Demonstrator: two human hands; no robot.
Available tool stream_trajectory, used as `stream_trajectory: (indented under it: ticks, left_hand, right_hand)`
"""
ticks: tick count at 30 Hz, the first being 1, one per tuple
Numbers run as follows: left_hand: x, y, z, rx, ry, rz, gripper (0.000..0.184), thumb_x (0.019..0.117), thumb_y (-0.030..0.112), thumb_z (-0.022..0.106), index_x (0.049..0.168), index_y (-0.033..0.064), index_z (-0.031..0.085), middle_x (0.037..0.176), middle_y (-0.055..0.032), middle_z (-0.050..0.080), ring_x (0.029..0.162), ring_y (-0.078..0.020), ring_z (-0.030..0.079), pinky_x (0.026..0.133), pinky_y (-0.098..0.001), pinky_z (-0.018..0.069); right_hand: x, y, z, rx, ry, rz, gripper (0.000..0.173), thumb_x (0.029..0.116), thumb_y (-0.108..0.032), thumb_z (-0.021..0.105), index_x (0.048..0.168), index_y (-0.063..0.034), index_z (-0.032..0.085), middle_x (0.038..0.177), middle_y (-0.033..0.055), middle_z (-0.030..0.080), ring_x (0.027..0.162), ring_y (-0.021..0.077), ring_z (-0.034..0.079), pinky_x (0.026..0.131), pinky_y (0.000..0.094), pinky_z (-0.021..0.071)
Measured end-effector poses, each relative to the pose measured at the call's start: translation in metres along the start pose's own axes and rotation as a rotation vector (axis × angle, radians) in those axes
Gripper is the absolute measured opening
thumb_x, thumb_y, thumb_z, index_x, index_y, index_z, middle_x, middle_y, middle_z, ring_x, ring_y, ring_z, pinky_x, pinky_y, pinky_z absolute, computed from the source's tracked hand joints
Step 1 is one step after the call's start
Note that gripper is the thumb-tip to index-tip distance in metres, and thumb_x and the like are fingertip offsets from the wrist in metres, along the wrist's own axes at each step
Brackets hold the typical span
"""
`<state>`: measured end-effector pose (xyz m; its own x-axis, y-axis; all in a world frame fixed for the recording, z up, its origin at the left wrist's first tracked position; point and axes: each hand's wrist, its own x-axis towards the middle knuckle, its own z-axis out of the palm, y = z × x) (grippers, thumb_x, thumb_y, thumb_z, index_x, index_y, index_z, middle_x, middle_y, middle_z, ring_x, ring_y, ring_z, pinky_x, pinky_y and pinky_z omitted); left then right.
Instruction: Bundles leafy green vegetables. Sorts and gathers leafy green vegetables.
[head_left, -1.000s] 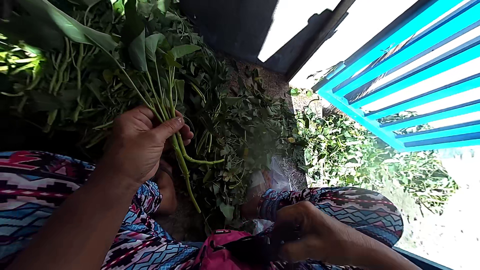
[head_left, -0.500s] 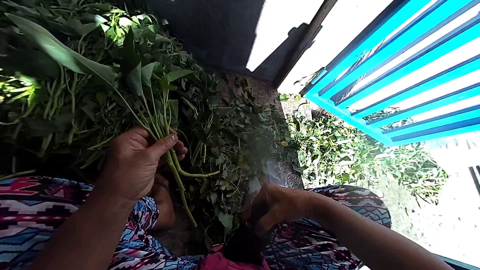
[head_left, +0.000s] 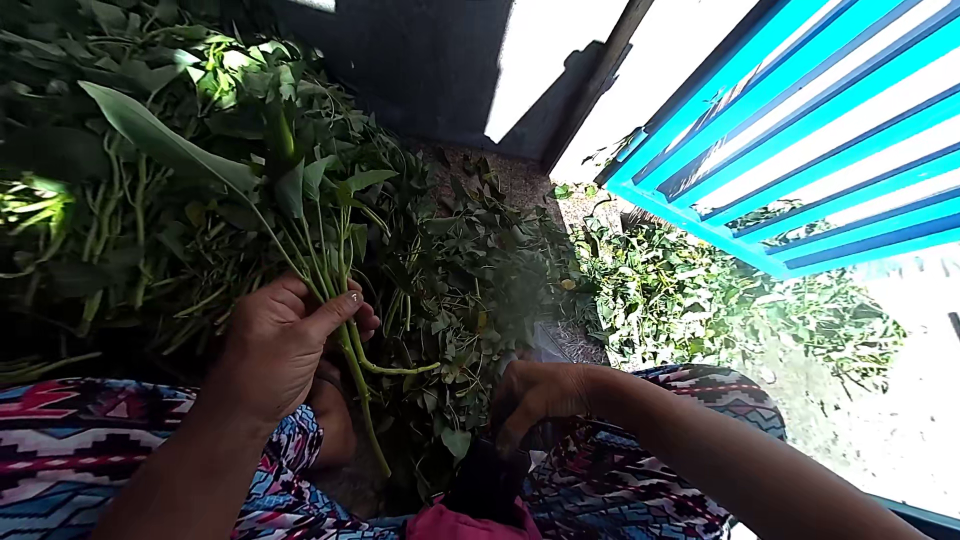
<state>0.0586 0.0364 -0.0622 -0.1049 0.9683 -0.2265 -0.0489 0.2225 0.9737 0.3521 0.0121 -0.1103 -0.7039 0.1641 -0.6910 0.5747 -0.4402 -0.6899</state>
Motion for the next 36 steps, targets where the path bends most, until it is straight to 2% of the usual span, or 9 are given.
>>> stream_trajectory:
  ticks: [6,9,15,24,27,30,36]
  left_hand:
    - [-0.001,0.003,0.001,0.036,-0.014,0.000,0.011,0.0974,-0.005,0.061,0.104,0.0026,0.064,0.088,-0.0063,0.073,0.073,-0.0166,0.074,0.068,-0.0320,0.0648]
    - [-0.002,0.004,0.001,0.032,-0.020,0.010,0.011,0.0974,-0.005,0.061,0.104,0.0021,0.064,0.088,-0.0064,0.074,0.074,-0.0168,0.074,0.069,-0.0315,0.0649]
    - [-0.003,0.003,-0.001,0.026,-0.028,0.031,0.012,0.0971,-0.007,0.060,0.103,0.0023,0.064,0.088,-0.0065,0.073,0.072,-0.0162,0.074,0.068,-0.0308,0.0645]
    - [-0.004,0.003,-0.002,0.062,-0.023,0.019,0.010,0.0975,-0.004,0.062,0.104,0.0034,0.064,0.086,-0.0059,0.074,0.073,-0.0159,0.075,0.067,-0.0304,0.0647]
    - [-0.004,0.002,-0.001,0.067,-0.021,0.022,0.011,0.0968,-0.005,0.062,0.105,0.0023,0.064,0.086,-0.0064,0.074,0.072,-0.0158,0.074,0.066,-0.0294,0.0642]
    - [-0.005,0.002,-0.001,0.063,-0.019,0.018,0.011,0.0974,-0.005,0.061,0.105,0.0027,0.063,0.088,-0.0056,0.074,0.074,-0.0157,0.075,0.069,-0.0311,0.0650]
    - [-0.005,0.004,-0.002,0.055,-0.015,0.024,0.010,0.0971,-0.005,0.062,0.104,0.0023,0.064,0.087,-0.0060,0.074,0.073,-0.0161,0.075,0.068,-0.0305,0.0648]
  right_hand:
    - [0.008,-0.001,-0.009,-0.003,-0.019,0.039,0.007,0.0876,-0.013,0.078,0.086,-0.0081,0.072,0.075,-0.0028,0.069,0.067,0.0029,0.064,0.062,0.0235,0.0529]
    - [0.014,0.000,-0.014,-0.003,-0.055,0.075,0.005,0.0897,-0.012,0.075,0.089,-0.0085,0.072,0.077,-0.0026,0.069,0.068,0.0039,0.064,0.063,0.0250,0.0534]
    - [0.021,-0.005,-0.015,-0.007,-0.071,0.095,0.008,0.0899,-0.013,0.074,0.084,-0.0108,0.069,0.073,-0.0050,0.067,0.064,0.0025,0.061,0.059,0.0232,0.0501]
    - [0.012,-0.013,-0.005,-0.032,-0.020,0.100,0.010,0.0917,-0.014,0.073,0.084,-0.0095,0.069,0.073,-0.0032,0.066,0.064,0.0029,0.061,0.057,0.0226,0.0482]
    - [0.011,-0.015,-0.003,-0.053,0.003,0.104,0.009,0.0912,-0.014,0.073,0.085,-0.0092,0.069,0.074,-0.0026,0.066,0.066,0.0035,0.062,0.058,0.0236,0.0493]
    - [0.011,-0.017,-0.003,-0.090,0.015,0.088,0.008,0.0911,-0.014,0.073,0.088,-0.0065,0.071,0.078,-0.0010,0.068,0.071,0.0048,0.063,0.064,0.0267,0.0510]
    - [0.005,-0.025,0.003,-0.071,0.006,0.060,0.010,0.0902,-0.011,0.073,0.084,-0.0072,0.067,0.076,-0.0015,0.066,0.070,0.0045,0.063,0.065,0.0254,0.0519]
